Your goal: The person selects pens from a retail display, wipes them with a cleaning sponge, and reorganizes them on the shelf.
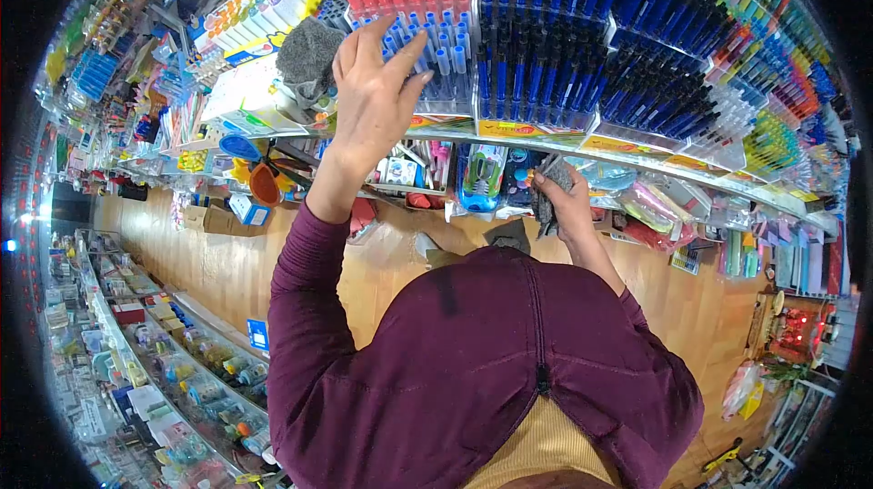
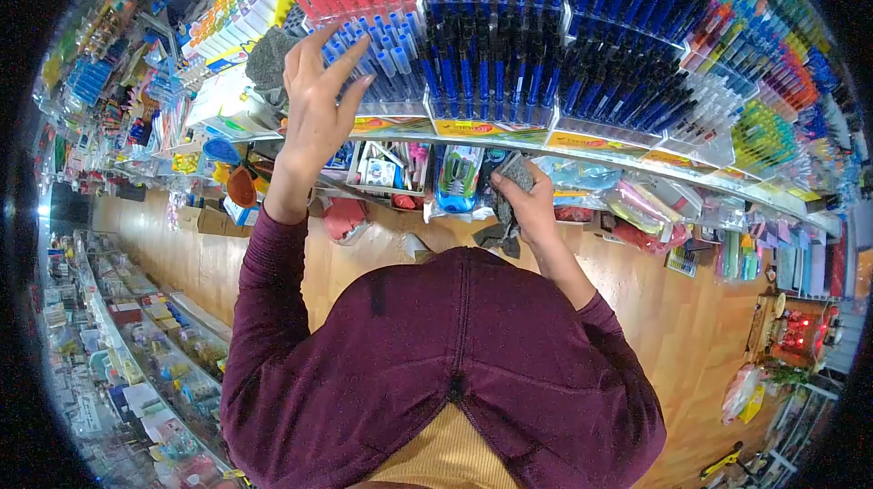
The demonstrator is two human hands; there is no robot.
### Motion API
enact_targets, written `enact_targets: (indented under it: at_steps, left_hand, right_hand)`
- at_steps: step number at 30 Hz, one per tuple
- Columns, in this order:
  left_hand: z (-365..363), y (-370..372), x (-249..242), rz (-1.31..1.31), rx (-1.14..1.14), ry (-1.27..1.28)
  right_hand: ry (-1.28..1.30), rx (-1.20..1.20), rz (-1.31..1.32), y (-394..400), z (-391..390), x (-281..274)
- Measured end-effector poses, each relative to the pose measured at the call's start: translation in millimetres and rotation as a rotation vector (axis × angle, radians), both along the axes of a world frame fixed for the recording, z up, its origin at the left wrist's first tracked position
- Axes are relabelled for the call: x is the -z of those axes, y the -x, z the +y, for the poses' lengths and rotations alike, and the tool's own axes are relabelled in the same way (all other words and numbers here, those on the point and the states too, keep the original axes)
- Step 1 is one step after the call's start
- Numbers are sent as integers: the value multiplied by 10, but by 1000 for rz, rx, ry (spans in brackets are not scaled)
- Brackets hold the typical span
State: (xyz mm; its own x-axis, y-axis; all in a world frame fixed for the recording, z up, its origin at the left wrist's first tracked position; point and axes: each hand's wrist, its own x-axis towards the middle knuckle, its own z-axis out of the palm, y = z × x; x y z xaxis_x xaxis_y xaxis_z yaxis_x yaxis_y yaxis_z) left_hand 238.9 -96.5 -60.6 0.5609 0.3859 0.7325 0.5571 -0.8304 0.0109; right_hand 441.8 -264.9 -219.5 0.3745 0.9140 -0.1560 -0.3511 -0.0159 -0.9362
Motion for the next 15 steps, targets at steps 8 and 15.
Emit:
enact_targets:
  at_steps: [8,15]
  left_hand:
    - [-1,-225,-113,12,-37,-12]
    - [182,-178,-125,-129,80,98]
  right_hand:
    - [-8,41,-18,-26,-57,-60]
    - [-14,102,-2,-107,-172,-17]
